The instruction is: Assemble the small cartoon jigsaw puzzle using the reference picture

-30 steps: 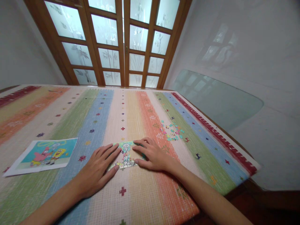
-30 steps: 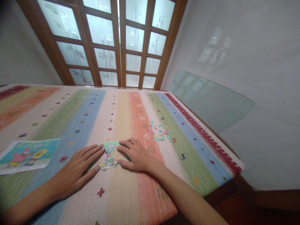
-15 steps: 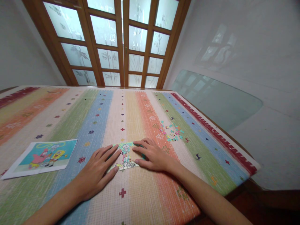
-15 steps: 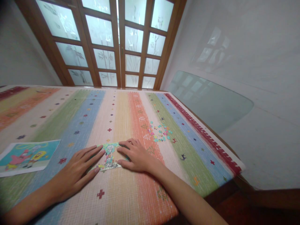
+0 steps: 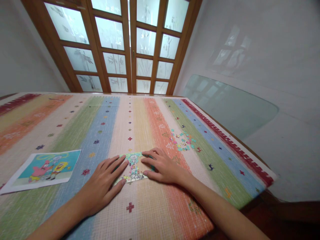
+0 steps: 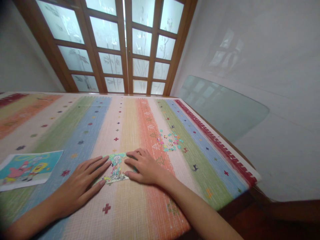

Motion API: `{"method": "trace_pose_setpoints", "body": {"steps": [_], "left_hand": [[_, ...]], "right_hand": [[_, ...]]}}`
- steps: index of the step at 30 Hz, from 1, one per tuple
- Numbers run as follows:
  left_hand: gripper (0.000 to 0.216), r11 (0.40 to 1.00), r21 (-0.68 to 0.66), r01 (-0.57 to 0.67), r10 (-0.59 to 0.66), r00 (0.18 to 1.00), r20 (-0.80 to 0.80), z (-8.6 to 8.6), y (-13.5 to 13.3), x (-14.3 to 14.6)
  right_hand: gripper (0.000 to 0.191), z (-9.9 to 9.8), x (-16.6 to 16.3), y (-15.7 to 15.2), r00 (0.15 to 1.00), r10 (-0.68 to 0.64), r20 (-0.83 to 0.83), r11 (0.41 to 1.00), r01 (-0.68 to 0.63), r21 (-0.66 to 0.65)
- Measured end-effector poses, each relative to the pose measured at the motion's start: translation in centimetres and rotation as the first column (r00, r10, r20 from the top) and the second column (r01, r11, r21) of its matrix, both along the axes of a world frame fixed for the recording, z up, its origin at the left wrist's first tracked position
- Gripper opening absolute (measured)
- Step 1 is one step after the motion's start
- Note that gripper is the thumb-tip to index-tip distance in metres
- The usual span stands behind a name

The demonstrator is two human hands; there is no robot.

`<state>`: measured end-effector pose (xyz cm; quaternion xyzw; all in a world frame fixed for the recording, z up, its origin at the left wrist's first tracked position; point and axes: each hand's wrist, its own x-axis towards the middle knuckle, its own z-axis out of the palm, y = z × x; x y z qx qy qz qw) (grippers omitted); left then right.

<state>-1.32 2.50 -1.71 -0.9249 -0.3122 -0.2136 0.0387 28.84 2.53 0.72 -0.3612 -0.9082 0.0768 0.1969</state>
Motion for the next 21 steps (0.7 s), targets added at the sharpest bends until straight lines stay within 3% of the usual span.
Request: {"method": "trace_pose_setpoints", "body": {"steps": [8,14,17,21], "left_hand": [[0.054,1.0,-0.021,-0.01,0.01,1.0,-0.009,-0.2,0.0,0.0],[0.055,0.998,-0.067,-0.018,0.018,1.0,-0.004,-0.2,0.0,-0.1],[0.056,0.997,-0.071,-0.019,0.019,1.0,0.0,-0.3,-0.1,-0.2],[0.055,0.999,-0.048,-0.017,0.017,1.0,0.0,-0.5,-0.1,-0.1]], "right_hand": [[0.03,0.1,0.2,0.1,1.0,-0.029,-0.003,1.0,0.029,-0.006],[0.022,0.5,2.8,2.1,0.976,-0.21,-0.06,0.973,0.214,0.08],[0.02,0.6,5.7,4.0,0.898,-0.41,-0.16,0.889,0.433,0.147],[0.026,0.4,10.5,6.2,0.674,-0.7,-0.237,0.665,0.736,0.13]]}}
